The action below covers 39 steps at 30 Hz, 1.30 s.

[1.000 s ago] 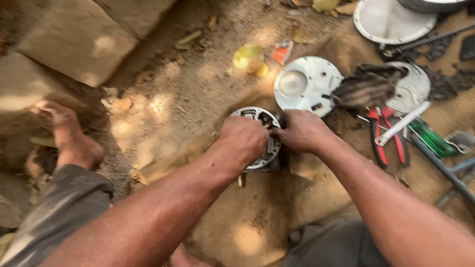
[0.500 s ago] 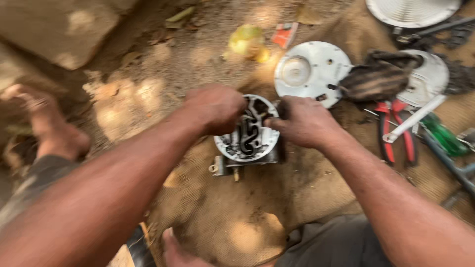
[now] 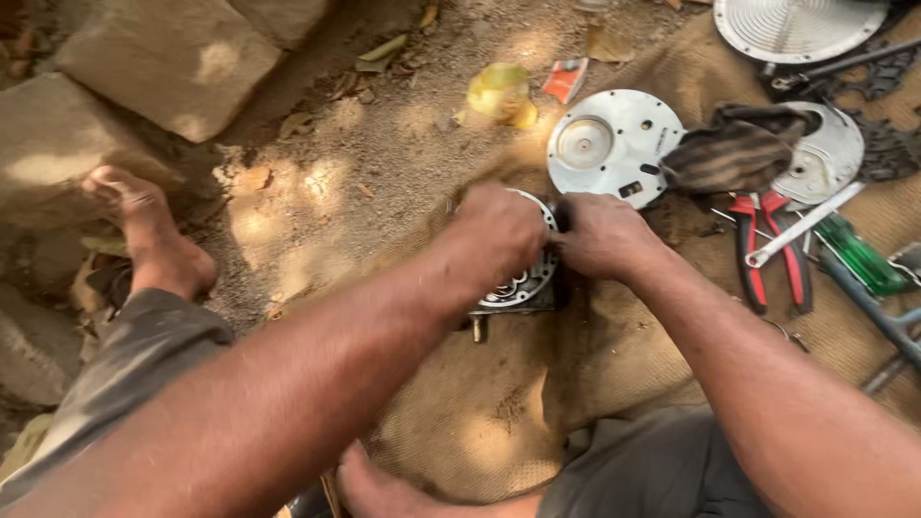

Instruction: The person cleans the internal channels of a disassembled engine casing using a screwdriver and a rag. They scrape out debris from the grooves and wipe the surfaces repeatedly.

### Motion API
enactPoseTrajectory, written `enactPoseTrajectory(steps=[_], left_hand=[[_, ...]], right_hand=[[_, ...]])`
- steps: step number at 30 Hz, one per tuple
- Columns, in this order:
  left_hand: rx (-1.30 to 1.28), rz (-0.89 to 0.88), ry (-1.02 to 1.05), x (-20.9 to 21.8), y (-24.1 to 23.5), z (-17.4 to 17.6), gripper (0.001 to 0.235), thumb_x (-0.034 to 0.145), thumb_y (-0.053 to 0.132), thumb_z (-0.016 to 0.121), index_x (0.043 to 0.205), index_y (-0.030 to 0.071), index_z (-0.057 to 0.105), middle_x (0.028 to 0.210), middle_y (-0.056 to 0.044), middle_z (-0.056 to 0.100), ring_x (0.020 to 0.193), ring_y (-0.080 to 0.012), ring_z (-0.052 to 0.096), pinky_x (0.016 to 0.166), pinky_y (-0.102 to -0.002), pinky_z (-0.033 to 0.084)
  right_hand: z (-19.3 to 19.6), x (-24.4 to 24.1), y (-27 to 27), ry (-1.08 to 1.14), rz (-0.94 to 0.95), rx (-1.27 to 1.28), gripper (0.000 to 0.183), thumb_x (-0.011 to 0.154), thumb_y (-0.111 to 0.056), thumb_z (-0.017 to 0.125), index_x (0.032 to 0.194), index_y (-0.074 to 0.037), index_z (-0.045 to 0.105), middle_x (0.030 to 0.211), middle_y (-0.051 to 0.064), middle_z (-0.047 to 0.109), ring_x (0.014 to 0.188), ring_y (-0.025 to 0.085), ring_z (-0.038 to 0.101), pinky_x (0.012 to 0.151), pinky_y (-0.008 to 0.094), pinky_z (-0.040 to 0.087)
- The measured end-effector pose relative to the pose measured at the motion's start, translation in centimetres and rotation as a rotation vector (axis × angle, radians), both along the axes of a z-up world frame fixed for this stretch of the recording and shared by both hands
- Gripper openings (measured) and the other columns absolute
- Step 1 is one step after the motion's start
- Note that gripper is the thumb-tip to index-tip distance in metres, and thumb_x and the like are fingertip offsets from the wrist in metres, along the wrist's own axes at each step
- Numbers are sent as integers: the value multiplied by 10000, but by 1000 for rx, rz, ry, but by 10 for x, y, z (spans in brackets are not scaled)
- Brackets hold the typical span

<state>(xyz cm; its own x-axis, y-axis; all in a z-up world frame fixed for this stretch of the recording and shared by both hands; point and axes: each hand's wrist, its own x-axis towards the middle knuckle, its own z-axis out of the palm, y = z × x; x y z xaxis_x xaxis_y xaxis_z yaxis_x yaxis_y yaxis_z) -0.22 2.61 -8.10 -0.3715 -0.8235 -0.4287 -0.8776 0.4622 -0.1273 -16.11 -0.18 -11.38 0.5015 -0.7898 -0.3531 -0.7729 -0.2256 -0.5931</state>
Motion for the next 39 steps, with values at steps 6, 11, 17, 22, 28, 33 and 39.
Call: enactPoseTrajectory(steps=[6, 11, 17, 22, 28, 33, 39], left_hand=[[338, 219, -181, 10, -47, 59, 204, 847, 120, 661, 1007, 155, 782, 1080, -103, 733, 1000, -319, 716, 783, -489, 589], [359, 255, -156, 22, -44, 60, 212, 920, 162, 615, 1008, 197, 804, 1061, -105, 753, 1017, -326, 710, 838, -499, 572], [234, 507, -54, 16, 7, 69, 197, 959, 148, 572, 1012, 188, 757, 1010, -116, 754, 972, -317, 733, 759, -504, 631], [141, 500, 37, -5, 20, 46, 190, 885, 226, 670, 1044, 201, 769, 1096, -98, 737, 1022, -341, 704, 816, -518, 578], [73, -102, -75, -8, -18, 18, 198, 966, 178, 624, 977, 152, 819, 1054, -94, 788, 995, -288, 742, 827, -434, 597], [402, 191, -256, 19, -49, 54, 211, 1011, 280, 598, 937, 164, 758, 832, -59, 683, 766, -183, 673, 665, -367, 615], [353, 179, -188, 28, -48, 57, 223, 1038, 258, 543, 926, 218, 732, 795, -23, 639, 740, -152, 609, 631, -362, 563]], right_hand=[[-3, -3, -6, 48, -23, 56, 484, 829, -482, 748, 1111, -90, 714, 1109, 185, 732, 1083, 351, 686, 961, 475, 522], [4, -2, -10, 48, -35, 80, 483, 825, -485, 738, 1113, -97, 728, 1105, 189, 734, 1084, 368, 679, 941, 491, 522], [14, 3, -6, 44, -32, 33, 547, 818, -525, 746, 1118, -68, 718, 1113, 205, 719, 1090, 378, 671, 929, 499, 522], [-3, -7, 0, 15, -49, 7, 534, 825, -530, 746, 1104, -75, 717, 1126, 206, 709, 1094, 384, 660, 938, 488, 522], [-3, -6, 0, 33, -24, -11, 462, 852, -484, 729, 1116, -105, 725, 1125, 191, 723, 1095, 376, 668, 944, 492, 522], [4, -1, -5, 75, -63, 112, 458, 849, -486, 730, 1107, -108, 732, 1073, 164, 753, 1040, 328, 720, 952, 464, 536], [14, 3, -7, 49, -52, 65, 469, 827, -470, 745, 1112, -99, 743, 1078, 167, 747, 1042, 346, 701, 924, 474, 533]])
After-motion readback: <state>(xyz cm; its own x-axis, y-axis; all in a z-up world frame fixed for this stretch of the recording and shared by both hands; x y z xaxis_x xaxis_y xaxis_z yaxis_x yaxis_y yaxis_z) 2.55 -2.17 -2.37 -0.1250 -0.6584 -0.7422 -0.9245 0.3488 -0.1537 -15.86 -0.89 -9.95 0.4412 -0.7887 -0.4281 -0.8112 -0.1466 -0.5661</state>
